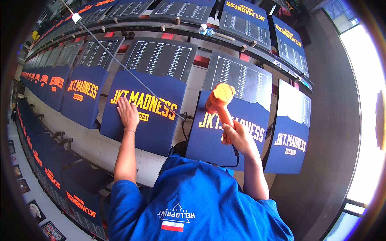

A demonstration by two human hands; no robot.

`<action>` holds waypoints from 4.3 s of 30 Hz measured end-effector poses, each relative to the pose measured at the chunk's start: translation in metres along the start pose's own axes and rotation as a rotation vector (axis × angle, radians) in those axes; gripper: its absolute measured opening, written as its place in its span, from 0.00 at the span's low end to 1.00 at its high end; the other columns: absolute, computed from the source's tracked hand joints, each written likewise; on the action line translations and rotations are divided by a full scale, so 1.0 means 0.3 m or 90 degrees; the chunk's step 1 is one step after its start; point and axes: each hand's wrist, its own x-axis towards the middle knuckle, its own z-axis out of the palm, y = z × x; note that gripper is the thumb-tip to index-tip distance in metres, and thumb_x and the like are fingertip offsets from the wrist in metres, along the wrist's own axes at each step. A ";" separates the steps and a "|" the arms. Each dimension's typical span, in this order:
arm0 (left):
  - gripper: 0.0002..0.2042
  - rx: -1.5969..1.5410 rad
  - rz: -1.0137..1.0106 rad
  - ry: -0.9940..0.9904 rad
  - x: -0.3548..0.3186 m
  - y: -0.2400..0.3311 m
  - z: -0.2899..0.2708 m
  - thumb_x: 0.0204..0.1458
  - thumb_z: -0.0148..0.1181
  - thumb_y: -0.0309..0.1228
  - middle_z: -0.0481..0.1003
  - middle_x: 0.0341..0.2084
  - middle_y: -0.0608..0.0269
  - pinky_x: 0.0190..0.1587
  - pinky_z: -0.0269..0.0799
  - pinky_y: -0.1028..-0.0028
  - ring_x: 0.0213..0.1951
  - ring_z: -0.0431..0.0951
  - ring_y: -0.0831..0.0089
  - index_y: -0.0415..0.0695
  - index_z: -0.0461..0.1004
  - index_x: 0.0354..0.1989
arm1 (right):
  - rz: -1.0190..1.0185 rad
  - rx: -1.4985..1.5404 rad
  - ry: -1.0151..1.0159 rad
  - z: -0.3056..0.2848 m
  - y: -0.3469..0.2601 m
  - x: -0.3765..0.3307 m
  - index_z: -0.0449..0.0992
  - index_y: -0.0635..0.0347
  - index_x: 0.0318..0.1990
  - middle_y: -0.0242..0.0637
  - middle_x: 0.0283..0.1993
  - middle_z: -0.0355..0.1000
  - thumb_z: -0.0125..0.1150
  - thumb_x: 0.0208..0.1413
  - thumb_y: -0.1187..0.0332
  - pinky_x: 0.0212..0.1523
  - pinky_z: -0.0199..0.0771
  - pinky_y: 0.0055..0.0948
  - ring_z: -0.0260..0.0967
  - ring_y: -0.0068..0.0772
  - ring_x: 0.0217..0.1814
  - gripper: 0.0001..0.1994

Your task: The person uses a heat gun to dry the ink on navy blue t-shirts that are mounted on a large printing rack.

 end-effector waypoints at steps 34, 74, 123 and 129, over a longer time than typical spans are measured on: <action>0.31 -0.087 0.142 -0.018 -0.190 0.188 -0.001 0.66 0.41 0.39 0.45 0.75 0.45 0.76 0.32 0.55 0.76 0.40 0.52 0.33 0.48 0.73 | -0.026 -0.014 -0.001 -0.062 0.113 -0.019 0.73 0.66 0.43 0.34 0.29 0.73 0.66 0.59 0.58 0.34 0.76 0.26 0.75 0.24 0.30 0.18; 0.03 -0.921 0.694 -0.099 -0.959 0.839 -1.260 0.54 0.57 0.24 0.77 0.27 0.53 0.39 0.79 0.62 0.28 0.80 0.62 0.38 0.75 0.32 | -0.015 0.003 -0.066 -0.325 0.362 -0.340 0.70 0.69 0.43 0.35 0.29 0.73 0.62 0.58 0.63 0.29 0.76 0.27 0.76 0.26 0.28 0.16; 0.32 -0.072 0.158 -0.002 -0.702 0.289 -0.040 0.64 0.47 0.39 0.47 0.74 0.46 0.74 0.34 0.51 0.76 0.42 0.49 0.36 0.50 0.73 | 0.060 -0.003 0.073 -0.260 0.286 -0.413 0.72 0.69 0.41 0.35 0.29 0.73 0.60 0.58 0.64 0.31 0.77 0.27 0.76 0.25 0.28 0.14; 0.34 -0.142 0.371 -0.080 -0.691 0.473 -0.056 0.64 0.45 0.40 0.44 0.74 0.40 0.75 0.31 0.50 0.76 0.39 0.46 0.32 0.46 0.73 | 0.045 0.033 0.116 -0.244 0.300 -0.425 0.72 0.69 0.40 0.35 0.29 0.72 0.60 0.59 0.64 0.31 0.77 0.27 0.75 0.25 0.27 0.14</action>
